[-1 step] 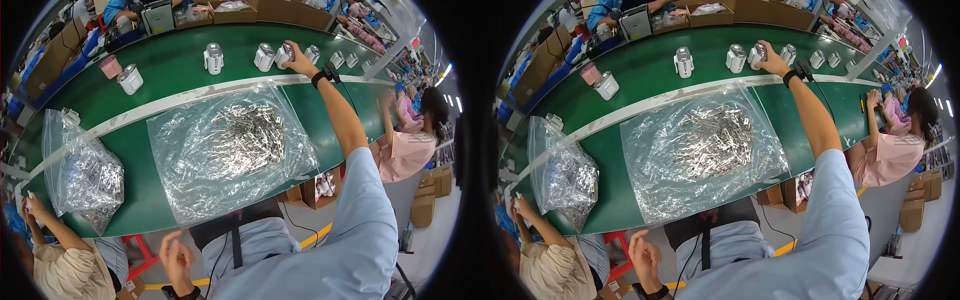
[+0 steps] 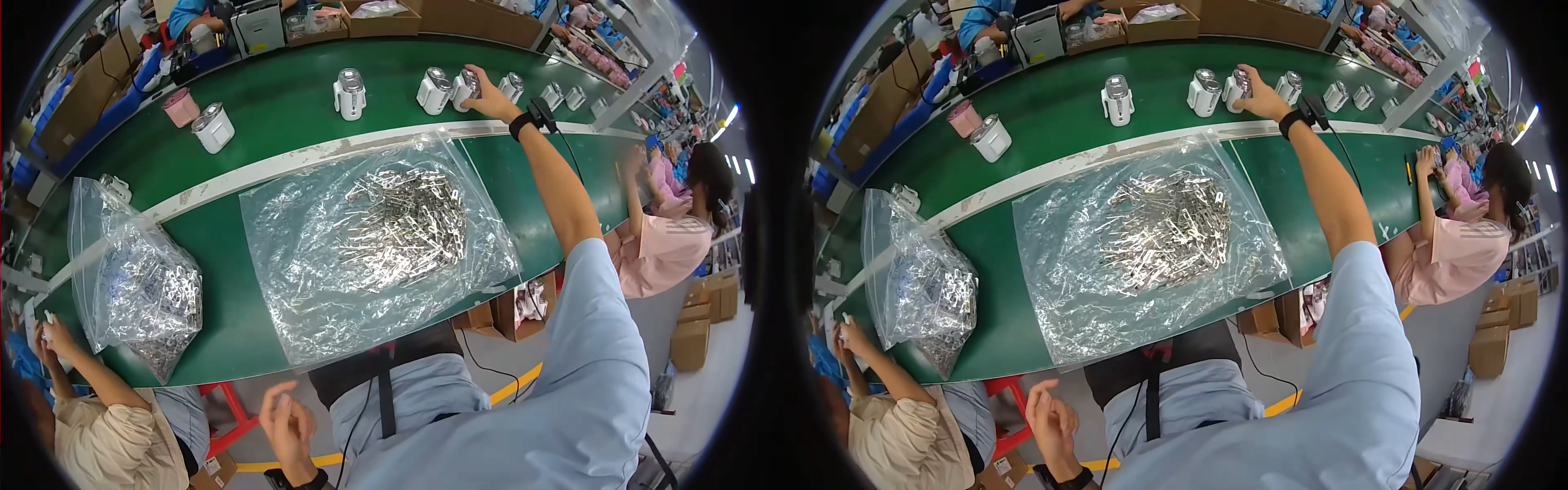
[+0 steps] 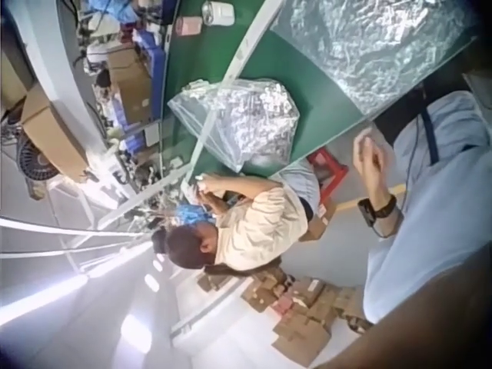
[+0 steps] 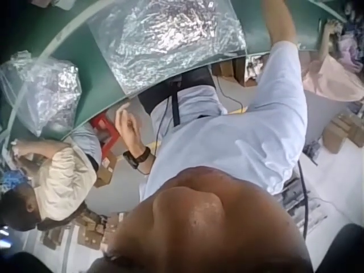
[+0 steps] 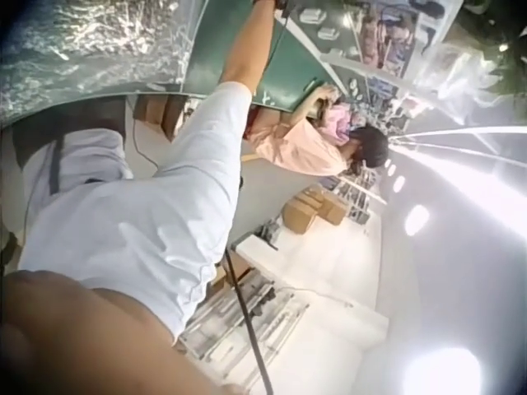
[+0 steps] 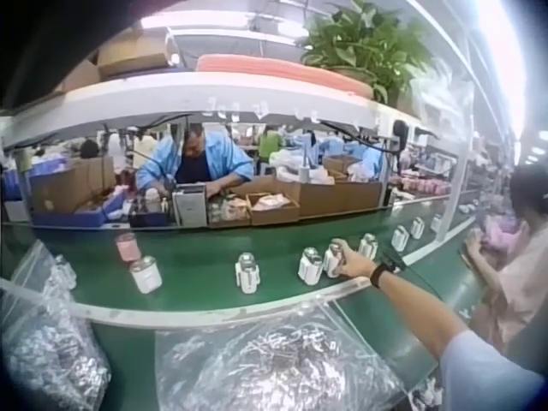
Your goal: The person picks up a white device from the conveyor belt, inserts a metal clip from a plastic bag into a slot on the device, and presses it into place. After repeating this for a second clip on the same device, the person places the unit back onto the conveyor belt.
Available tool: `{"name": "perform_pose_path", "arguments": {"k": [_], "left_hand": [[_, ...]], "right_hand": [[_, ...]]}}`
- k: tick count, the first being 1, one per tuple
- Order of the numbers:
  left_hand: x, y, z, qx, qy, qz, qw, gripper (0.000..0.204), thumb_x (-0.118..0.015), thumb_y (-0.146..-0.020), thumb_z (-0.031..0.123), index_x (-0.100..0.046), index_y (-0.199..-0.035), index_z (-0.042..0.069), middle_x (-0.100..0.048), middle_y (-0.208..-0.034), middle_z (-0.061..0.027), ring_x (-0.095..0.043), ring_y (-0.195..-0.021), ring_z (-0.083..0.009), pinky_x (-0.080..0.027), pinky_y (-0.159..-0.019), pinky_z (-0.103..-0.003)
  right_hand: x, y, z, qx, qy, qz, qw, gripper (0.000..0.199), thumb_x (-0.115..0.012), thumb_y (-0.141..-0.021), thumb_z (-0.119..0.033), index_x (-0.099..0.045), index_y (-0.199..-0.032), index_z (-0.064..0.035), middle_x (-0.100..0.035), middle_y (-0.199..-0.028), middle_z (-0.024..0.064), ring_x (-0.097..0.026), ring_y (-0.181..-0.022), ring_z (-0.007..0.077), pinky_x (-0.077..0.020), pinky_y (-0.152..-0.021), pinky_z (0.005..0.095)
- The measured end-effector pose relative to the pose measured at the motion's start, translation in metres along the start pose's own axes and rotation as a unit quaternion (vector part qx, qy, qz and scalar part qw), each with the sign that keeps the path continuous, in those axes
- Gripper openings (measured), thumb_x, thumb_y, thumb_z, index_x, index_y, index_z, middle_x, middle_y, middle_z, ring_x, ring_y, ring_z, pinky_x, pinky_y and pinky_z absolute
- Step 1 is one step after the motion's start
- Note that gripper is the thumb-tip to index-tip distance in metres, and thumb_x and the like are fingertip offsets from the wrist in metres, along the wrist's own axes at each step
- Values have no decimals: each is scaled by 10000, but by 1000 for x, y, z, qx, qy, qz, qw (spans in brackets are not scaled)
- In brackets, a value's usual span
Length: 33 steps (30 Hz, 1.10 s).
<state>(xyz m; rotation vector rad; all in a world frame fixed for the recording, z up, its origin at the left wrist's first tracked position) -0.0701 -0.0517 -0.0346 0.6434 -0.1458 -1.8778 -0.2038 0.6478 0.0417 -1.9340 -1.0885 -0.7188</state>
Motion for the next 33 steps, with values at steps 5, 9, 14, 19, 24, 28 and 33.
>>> {"name": "perform_pose_path", "arguments": {"k": [5,9,14,19,24,28,33], "left_hand": [[14,13,18,-70,78,40,994,315,-459,-994,322,-514,-952,14,-280,-481,31,-222,-373,-64,-202,-372,-232],[-44,-21,50,-144,97,-65,983,323,-445,-974,340,-497,-888,33,-269,-578,34,-238,-484,-70,-229,-468,-236],[-143,-54,63,-216,-204,-128,946,400,-703,-832,137,-538,-1172,3,-519,-849,-47,-533,-730,-163,-438,-627,-270],[-188,-71,92,-430,-335,2,838,726,-792,-767,91,-414,-1384,36,-572,-1094,-81,-610,-874,-207,-518,-712,-306],[-163,-98,48,-146,-25,-128,981,730,-780,-769,169,-418,-1380,1,-612,-1127,-145,-652,-892,-251,-552,-727,-342],[-115,-68,21,13,148,-181,972,558,-684,-845,212,-472,-1299,-34,-653,-1064,-156,-672,-906,-227,-542,-775,-312],[-90,-46,33,-30,72,-88,993,521,-628,-853,263,-532,-1229,-85,-662,-1049,-225,-687,-860,-268,-564,-737,-350]], "right_hand": [[-30,-3,-113,182,271,76,942,694,-744,-777,-293,-448,-1350,-38,-532,-1248,203,-563,-1153,350,-401,-1036,444],[-56,-21,-96,62,360,23,931,584,-708,-808,-318,-524,-1276,-21,-532,-1208,218,-566,-1107,379,-436,-982,434],[-35,11,-116,84,182,75,977,533,-698,-815,-281,-542,-1240,0,-538,-1146,213,-581,-1045,381,-476,-898,422],[-47,114,-314,187,-2,-63,980,493,-732,-812,-275,-586,-1181,17,-611,-995,154,-627,-879,263,-509,-765,333],[-87,127,-315,-38,-192,-246,949,340,-743,-833,-250,-648,-1003,29,-632,-719,77,-598,-631,169,-484,-609,294],[-121,114,-255,10,-9,-134,991,250,-737,-845,-201,-662,-865,37,-601,-602,61,-564,-545,140,-454,-537,291],[-138,118,-244,32,-1,-117,993,216,-715,-855,-167,-667,-836,42,-579,-585,70,-534,-533,132,-438,-515,310]]}}
Point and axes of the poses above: each hand's wrist, its own y-axis away from the middle knuckle, its own x-axis out of the back of the hand, z = x × y, the point moved 7 cm from there along -y, towards the middle knuckle
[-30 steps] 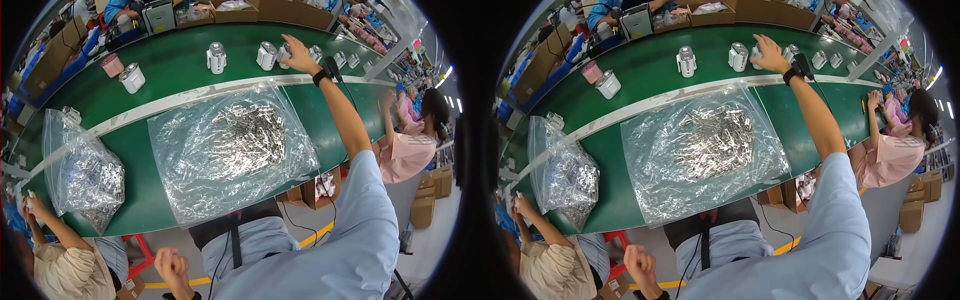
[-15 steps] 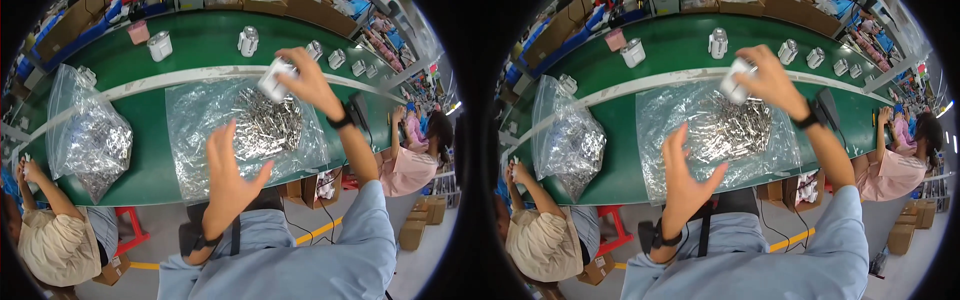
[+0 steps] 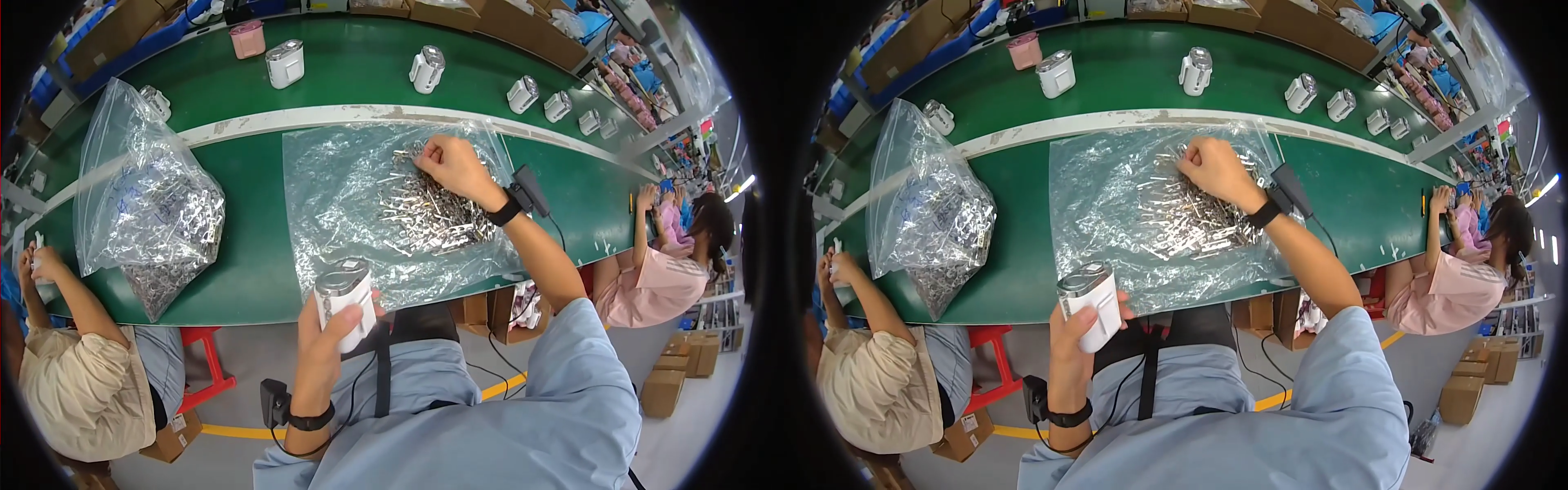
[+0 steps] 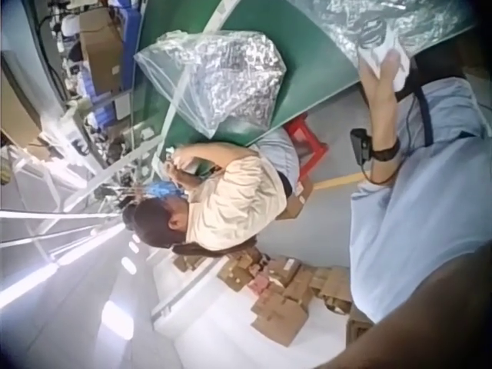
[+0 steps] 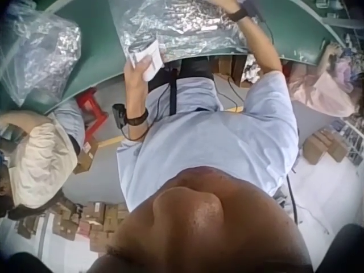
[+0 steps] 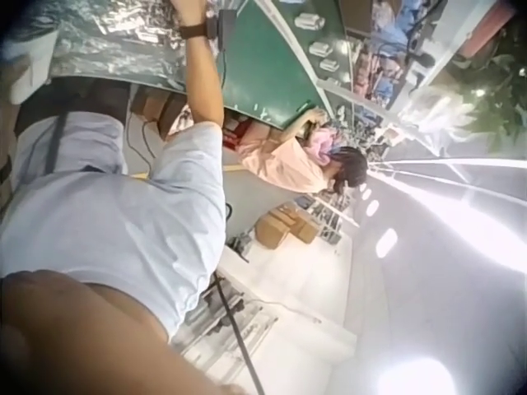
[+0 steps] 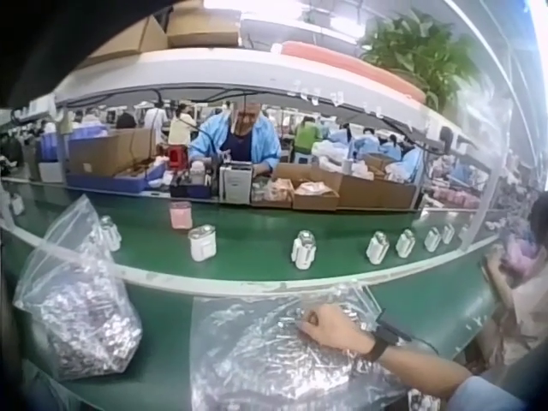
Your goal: The person picks up a white device from the conveyor belt, inserts a metal clip from a plastic bag into a slot on the device, and presses it into place. After repeating this for a second clip on the same device, the person places the unit back onto the conveyor belt.
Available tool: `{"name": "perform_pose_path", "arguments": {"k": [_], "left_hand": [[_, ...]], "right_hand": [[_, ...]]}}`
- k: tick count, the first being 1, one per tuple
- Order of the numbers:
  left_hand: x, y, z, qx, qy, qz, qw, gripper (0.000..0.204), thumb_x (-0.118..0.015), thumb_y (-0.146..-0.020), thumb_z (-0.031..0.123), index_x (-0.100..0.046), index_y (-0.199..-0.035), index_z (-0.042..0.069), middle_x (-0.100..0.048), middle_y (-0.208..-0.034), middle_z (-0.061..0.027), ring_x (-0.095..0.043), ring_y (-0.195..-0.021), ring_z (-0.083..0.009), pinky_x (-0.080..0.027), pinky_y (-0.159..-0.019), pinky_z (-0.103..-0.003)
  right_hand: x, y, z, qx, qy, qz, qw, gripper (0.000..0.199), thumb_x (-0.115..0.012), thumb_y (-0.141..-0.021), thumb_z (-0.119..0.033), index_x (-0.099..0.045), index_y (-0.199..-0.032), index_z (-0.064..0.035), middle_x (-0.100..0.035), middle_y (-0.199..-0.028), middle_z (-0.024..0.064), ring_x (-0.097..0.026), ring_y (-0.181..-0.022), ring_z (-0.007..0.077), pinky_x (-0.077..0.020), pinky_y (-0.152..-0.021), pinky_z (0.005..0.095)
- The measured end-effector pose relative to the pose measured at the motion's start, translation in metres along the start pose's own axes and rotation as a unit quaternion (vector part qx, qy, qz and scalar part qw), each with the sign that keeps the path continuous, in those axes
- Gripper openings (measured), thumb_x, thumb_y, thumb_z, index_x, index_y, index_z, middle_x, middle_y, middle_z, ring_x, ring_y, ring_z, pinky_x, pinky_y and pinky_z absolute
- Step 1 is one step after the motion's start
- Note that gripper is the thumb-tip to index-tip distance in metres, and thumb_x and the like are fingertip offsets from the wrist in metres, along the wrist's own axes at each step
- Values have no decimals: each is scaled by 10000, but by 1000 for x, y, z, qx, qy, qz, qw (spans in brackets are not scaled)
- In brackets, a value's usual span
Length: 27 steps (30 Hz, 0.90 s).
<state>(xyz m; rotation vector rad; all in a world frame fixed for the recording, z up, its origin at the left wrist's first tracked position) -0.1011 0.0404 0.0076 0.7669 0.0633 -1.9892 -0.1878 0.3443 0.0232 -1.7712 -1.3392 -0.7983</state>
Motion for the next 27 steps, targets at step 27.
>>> {"name": "perform_pose_path", "arguments": {"k": [27], "left_hand": [[-13,-34,6,-73,-14,76,994,485,-588,-976,324,-336,-1336,118,-591,-1060,-93,-614,-885,-135,-507,-736,-268]], "right_hand": [[7,92,-132,-3,-382,-138,914,75,-654,-930,-67,-621,-934,0,-685,-899,67,-635,-773,78,-494,-676,233]]}}
Point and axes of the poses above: each hand's wrist, its own y-axis away from the middle knuckle, its own x-axis out of the back of the hand, z = x × y, the point moved 7 cm from there along -y, towards the middle knuckle
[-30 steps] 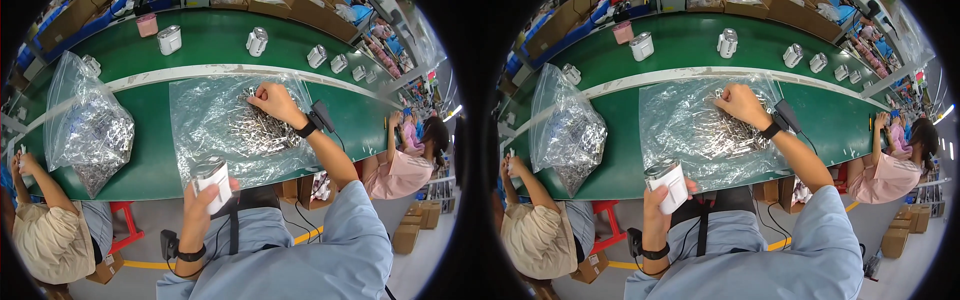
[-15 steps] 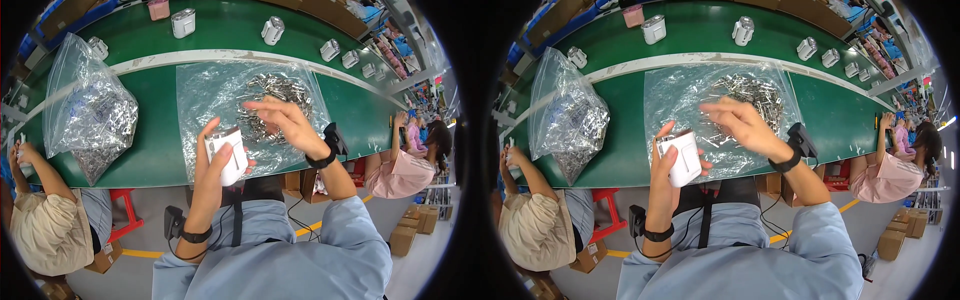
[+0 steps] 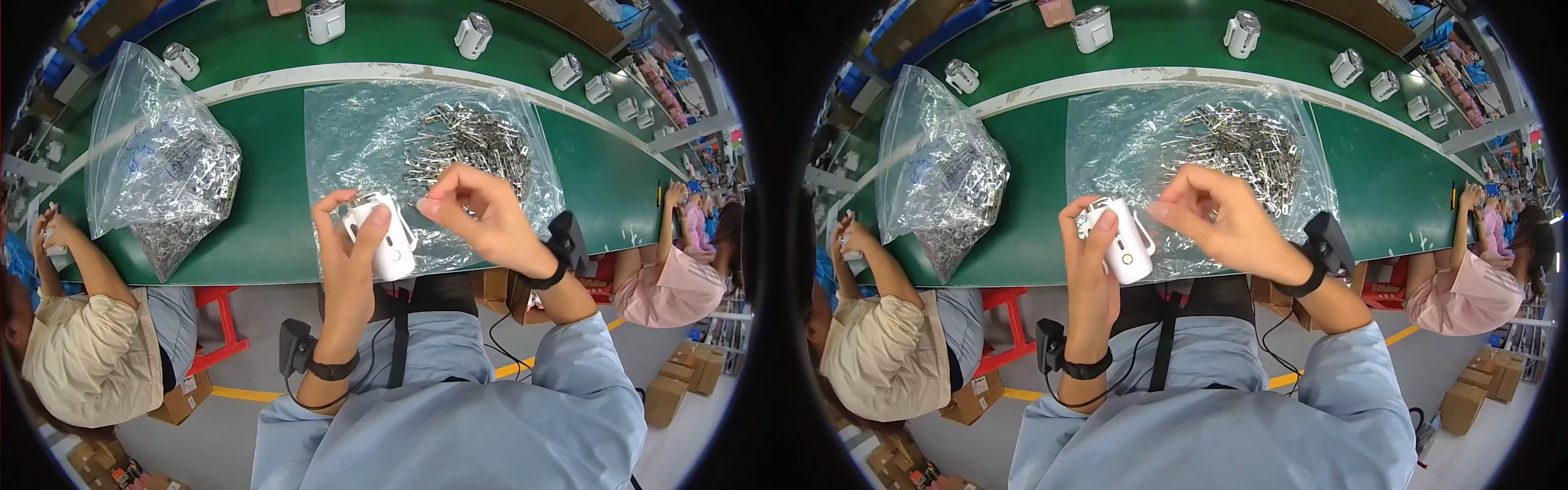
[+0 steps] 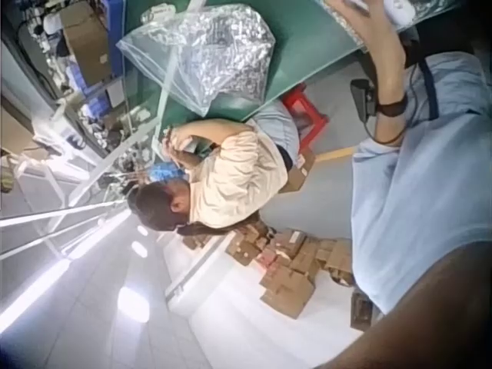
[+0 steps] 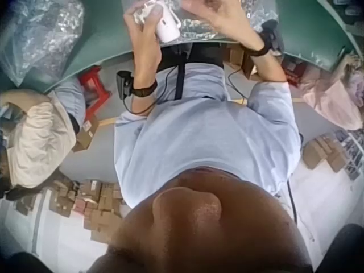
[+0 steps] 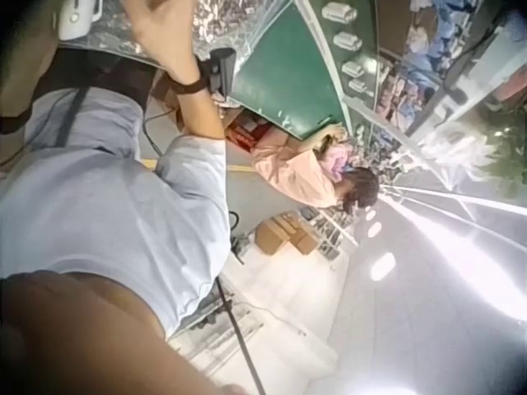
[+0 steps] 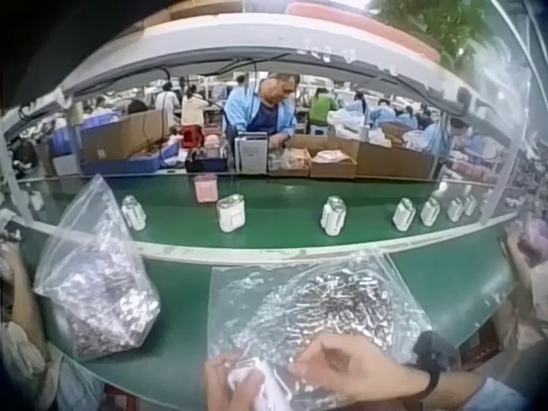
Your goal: The person picks up a white device from the conveyor belt, inserts a metal clip from a plastic bag into a slot on the device, and presses it into place. After repeating this for a second clip on the same device, the person places the unit back onto the conveyor belt.
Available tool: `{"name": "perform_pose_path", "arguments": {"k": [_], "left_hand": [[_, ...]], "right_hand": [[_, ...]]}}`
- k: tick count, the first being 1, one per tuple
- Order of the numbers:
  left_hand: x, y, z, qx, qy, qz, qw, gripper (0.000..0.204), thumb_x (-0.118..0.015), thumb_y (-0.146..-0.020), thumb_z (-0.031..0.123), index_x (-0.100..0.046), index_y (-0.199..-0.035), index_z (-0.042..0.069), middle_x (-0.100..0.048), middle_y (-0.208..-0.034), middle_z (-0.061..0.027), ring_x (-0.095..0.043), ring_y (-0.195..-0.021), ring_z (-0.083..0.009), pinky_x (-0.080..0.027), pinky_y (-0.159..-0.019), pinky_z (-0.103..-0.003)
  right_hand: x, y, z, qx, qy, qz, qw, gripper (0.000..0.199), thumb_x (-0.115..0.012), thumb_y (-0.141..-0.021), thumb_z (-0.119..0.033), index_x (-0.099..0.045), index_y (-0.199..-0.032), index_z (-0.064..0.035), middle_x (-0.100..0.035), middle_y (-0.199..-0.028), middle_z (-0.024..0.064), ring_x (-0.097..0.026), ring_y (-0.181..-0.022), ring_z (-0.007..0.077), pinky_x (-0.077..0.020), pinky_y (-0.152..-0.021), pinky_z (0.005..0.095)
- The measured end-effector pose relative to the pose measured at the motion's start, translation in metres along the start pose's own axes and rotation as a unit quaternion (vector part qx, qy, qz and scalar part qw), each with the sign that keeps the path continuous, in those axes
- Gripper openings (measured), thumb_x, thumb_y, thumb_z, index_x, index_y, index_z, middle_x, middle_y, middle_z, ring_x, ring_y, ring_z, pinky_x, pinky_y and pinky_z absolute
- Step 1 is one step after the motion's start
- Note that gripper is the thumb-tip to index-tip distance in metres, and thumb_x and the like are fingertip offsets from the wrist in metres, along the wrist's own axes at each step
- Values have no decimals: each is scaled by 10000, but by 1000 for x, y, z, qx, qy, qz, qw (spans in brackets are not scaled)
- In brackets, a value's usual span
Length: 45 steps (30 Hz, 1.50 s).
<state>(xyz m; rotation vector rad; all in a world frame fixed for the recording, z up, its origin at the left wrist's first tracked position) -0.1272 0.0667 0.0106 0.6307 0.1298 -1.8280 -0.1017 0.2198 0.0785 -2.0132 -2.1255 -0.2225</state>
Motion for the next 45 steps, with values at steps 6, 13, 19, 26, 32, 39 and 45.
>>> {"name": "perform_pose_path", "arguments": {"k": [6,13,19,26,32,39,45], "left_hand": [[-5,0,2,-46,-42,38,997,397,-568,-994,268,-398,-1311,101,-573,-1004,-56,-568,-869,-97,-479,-719,-248],[-8,6,4,-72,-131,21,988,301,-565,-998,228,-493,-1247,75,-547,-956,-28,-527,-826,-70,-449,-681,-228],[-13,6,-3,-26,-95,4,995,271,-594,-959,187,-505,-1185,69,-552,-932,-38,-543,-810,-78,-458,-682,-241],[-8,9,-10,51,147,29,987,322,-637,-900,109,-459,-1165,69,-573,-947,-79,-606,-846,-151,-502,-725,-281],[-5,19,-5,-76,134,51,987,410,-647,-883,67,-396,-1208,73,-576,-1095,-151,-613,-1025,-243,-523,-825,-346],[11,54,-3,-168,4,64,984,455,-681,-855,38,-400,-1212,77,-543,-1145,-146,-582,-1097,-265,-485,-916,-367],[35,93,-1,-142,-178,63,972,588,-729,-818,53,-389,-1299,64,-538,-1152,-135,-563,-1091,-223,-452,-941,-358]], "right_hand": [[-23,0,4,-154,-211,-104,960,104,-658,-935,-92,-612,-897,-8,-675,-759,55,-630,-656,73,-497,-574,210],[-19,5,8,-152,-66,-97,981,141,-672,-924,-94,-594,-854,0,-649,-703,35,-608,-588,74,-478,-519,207],[-14,6,18,-4,100,-73,992,175,-668,-922,-93,-560,-831,12,-599,-662,23,-557,-544,82,-454,-506,222],[-42,42,40,-21,93,39,995,153,-653,-929,-101,-539,-924,1,-608,-797,43,-551,-663,87,-460,-574,262],[-72,52,38,-91,-280,140,945,282,-602,-961,-125,-476,-1196,-36,-570,-1178,89,-534,-1059,124,-463,-865,294],[-96,62,43,-78,-380,86,918,451,-571,-953,-136,-426,-1370,-44,-550,-1271,93,-544,-1151,178,-451,-960,328],[-125,92,63,-154,-454,109,871,525,-581,-904,-303,-472,-1349,-45,-604,-1193,73,-600,-1036,158,-493,-825,306]]}}
Point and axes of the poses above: each hand's wrist, its own y-axis away from the middle knuckle, its own x-axis out of the back of the hand, z = x × y, the point moved 7 cm from there along -y, towards the middle knuckle
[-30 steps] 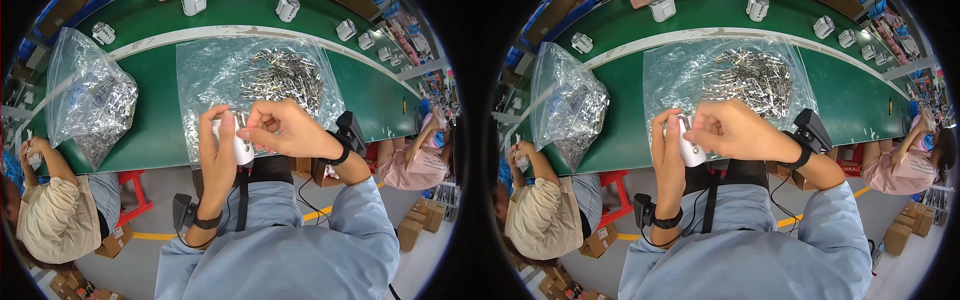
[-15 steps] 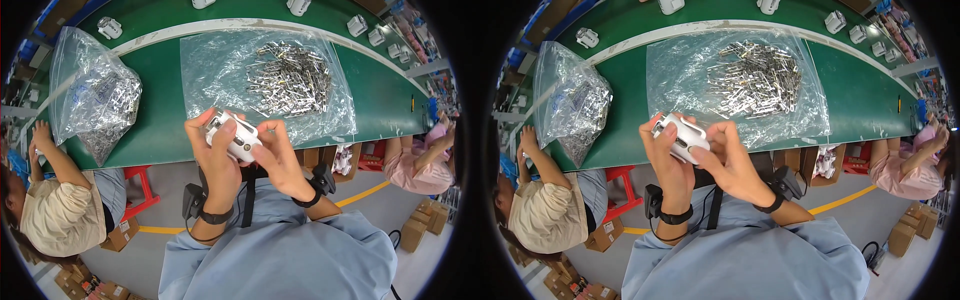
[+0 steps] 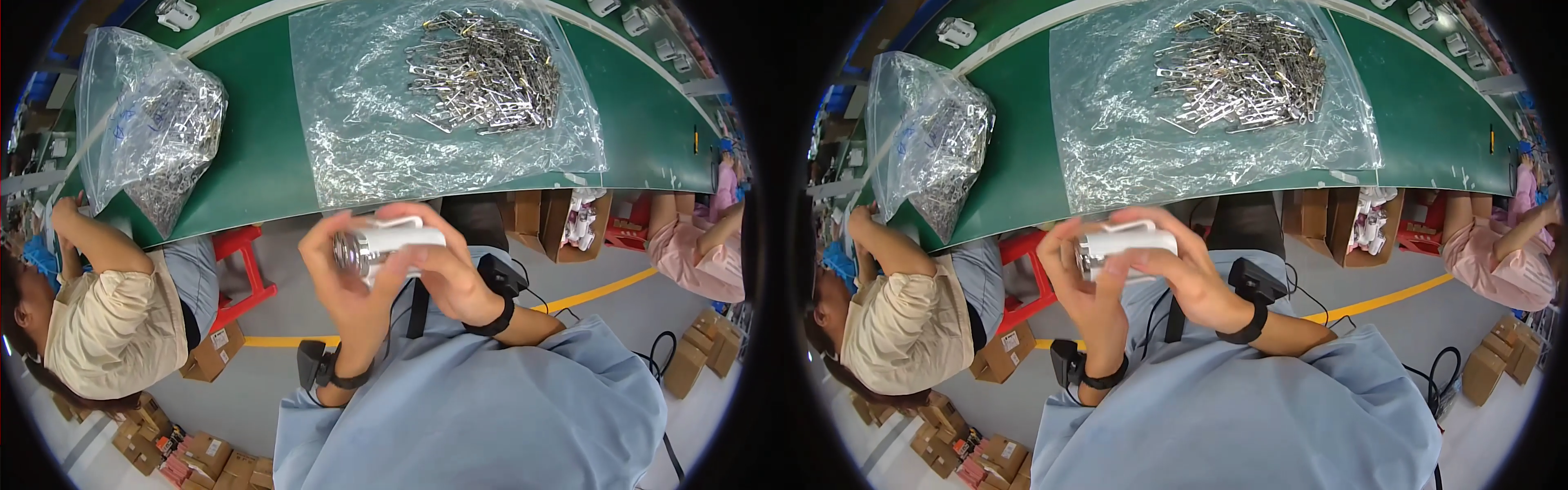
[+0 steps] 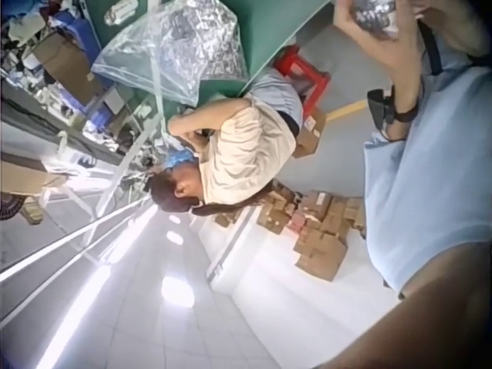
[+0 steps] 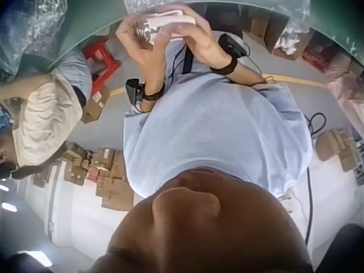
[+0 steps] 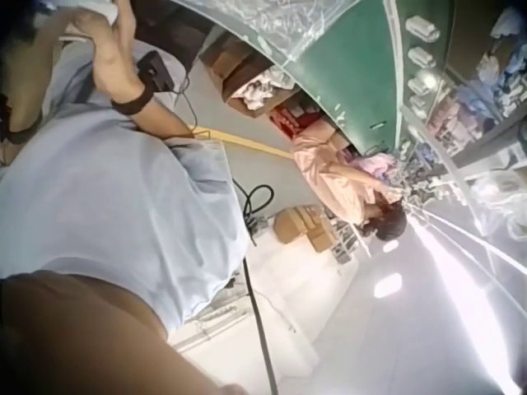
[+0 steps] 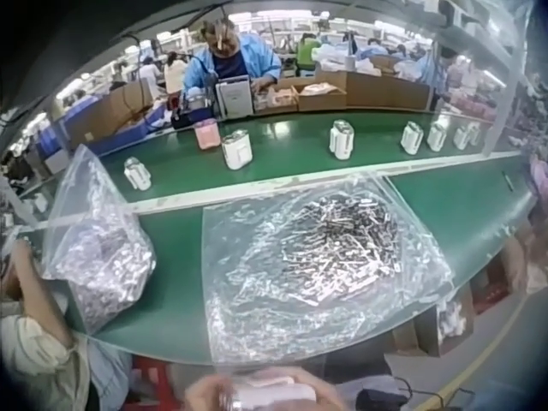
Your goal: The person picks up a white device from the conveyor belt, inserts a metal clip from a plastic bag into a slot on the device, and presses it into place. After repeating this for a second clip on the same device, the person places the unit back onto the conveyor belt.
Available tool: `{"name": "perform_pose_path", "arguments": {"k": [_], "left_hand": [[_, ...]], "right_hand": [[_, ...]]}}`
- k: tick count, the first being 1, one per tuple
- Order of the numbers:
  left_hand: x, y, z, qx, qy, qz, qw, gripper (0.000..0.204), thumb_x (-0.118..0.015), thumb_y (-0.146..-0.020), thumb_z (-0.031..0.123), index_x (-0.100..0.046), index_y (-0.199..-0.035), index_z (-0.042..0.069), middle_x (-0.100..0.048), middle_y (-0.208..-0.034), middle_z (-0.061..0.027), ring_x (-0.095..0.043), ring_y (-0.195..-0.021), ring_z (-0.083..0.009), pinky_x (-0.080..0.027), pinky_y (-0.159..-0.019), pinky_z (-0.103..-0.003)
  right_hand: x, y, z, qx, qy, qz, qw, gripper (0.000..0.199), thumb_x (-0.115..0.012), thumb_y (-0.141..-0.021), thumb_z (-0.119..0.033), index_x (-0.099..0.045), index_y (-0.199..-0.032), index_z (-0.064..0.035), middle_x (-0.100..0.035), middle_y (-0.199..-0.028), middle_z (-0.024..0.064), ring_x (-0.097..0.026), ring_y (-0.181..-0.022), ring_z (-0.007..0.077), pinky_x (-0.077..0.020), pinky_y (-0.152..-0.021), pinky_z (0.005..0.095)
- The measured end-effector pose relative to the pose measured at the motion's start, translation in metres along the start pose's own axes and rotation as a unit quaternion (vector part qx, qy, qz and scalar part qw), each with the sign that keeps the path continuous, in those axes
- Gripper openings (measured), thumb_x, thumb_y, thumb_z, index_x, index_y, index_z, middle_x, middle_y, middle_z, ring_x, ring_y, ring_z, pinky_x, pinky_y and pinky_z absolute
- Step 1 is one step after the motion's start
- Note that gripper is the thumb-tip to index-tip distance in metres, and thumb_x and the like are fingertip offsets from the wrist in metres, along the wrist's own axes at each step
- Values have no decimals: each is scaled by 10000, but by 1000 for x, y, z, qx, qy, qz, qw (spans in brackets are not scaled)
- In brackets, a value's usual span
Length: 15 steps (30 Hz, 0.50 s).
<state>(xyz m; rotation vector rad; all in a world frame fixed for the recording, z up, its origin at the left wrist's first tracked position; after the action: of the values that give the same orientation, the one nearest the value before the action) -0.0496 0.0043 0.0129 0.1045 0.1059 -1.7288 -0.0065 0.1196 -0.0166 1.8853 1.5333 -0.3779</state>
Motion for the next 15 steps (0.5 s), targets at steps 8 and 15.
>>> {"name": "perform_pose_path", "arguments": {"k": [8,15], "left_hand": [[-8,-3,-49,134,-49,-61,988,799,-707,-810,93,-278,-1480,28,-531,-1207,-146,-545,-1064,-194,-434,-948,-348],[-18,-4,-61,22,-99,42,994,690,-610,-829,85,-344,-1462,22,-519,-1328,-188,-522,-1171,-245,-384,-1018,-342]], "right_hand": [[54,-27,78,-213,-102,36,971,445,-413,-951,-493,-594,-1110,-118,-618,-851,7,-528,-624,101,-320,-467,241],[72,-40,117,-235,-212,-89,944,471,-415,-940,-509,-620,-1131,-130,-650,-921,-13,-594,-675,93,-334,-411,234]]}}
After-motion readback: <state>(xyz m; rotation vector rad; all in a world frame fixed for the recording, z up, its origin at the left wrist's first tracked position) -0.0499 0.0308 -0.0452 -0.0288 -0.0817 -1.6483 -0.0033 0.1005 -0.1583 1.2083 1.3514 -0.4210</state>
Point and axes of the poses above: each hand's wrist, its own y-axis away from the middle knuckle, its own x-axis out of the back of the hand, z = x × y, the point moved 7 cm from there along -y, towards the middle knuckle
